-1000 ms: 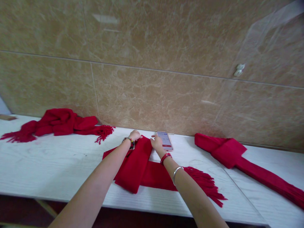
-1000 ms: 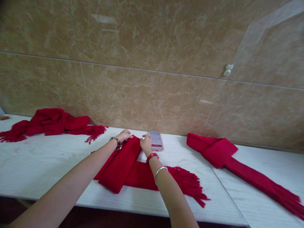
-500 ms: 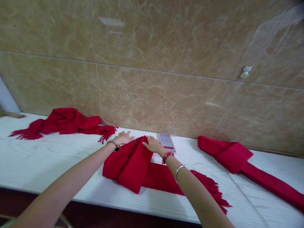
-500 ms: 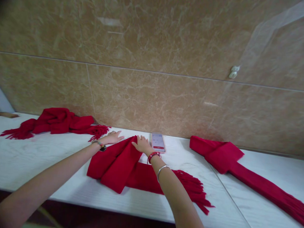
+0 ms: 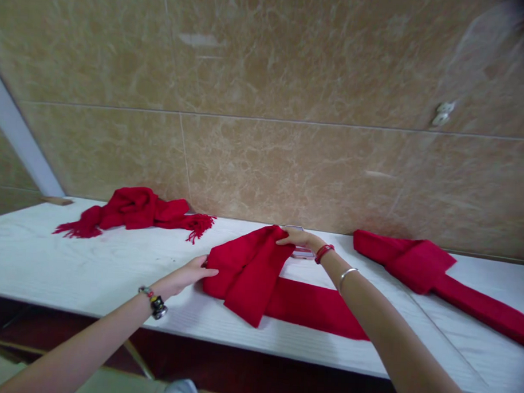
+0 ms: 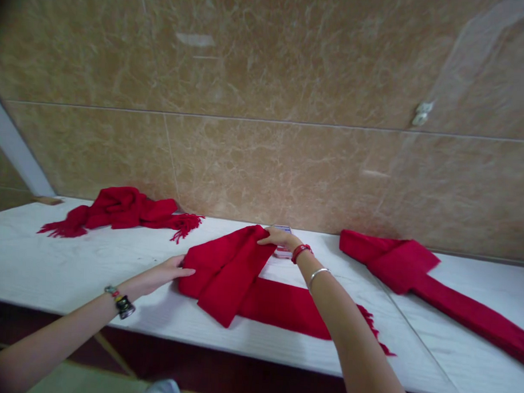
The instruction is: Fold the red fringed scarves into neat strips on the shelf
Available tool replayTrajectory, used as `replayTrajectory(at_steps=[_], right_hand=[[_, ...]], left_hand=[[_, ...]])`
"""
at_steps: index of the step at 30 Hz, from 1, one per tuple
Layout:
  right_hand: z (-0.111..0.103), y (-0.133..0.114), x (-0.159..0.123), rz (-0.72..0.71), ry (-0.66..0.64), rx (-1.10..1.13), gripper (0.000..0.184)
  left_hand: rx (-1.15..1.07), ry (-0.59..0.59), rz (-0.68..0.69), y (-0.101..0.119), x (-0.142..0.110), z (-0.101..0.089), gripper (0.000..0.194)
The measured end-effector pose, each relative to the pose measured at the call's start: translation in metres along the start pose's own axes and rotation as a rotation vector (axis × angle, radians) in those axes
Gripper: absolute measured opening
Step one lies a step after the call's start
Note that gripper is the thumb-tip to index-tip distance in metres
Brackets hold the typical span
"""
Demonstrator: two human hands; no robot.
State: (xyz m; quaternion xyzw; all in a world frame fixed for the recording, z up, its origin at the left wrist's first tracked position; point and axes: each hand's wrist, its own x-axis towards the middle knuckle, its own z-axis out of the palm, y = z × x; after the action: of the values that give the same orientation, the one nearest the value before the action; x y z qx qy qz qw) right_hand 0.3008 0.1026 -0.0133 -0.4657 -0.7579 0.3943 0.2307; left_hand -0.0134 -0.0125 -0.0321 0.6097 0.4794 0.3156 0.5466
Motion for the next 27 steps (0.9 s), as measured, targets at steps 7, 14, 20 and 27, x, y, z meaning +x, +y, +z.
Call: replayTrajectory(at_steps=[7, 14, 20, 27], right_hand=[[-0.097, 0.012, -0.122, -0.005, 0.276, -0.068, 0.035], [-0.215, 0.012, -0.236, 0.107, 0.607, -0.226, 0.035], [-0.307, 0.045, -0.278, 0.217, 0.743, -0.238, 0.037], [-0.362, 0.139, -0.258, 0.395, 0.84, -0.214, 0.028]], left_hand=[[-0.014, -0.085, 0.222, 0.045, 0.049, 0.071, 0.055], [-0.116, -0.262, 0.324, 0.115, 0.129, 0.198, 0.051], [-0.255, -0.455, 0.366, 0.156, 0.209, 0.294, 0.041], [-0.264, -0.41, 0.149, 0.153, 0.286, 0.355, 0.031]])
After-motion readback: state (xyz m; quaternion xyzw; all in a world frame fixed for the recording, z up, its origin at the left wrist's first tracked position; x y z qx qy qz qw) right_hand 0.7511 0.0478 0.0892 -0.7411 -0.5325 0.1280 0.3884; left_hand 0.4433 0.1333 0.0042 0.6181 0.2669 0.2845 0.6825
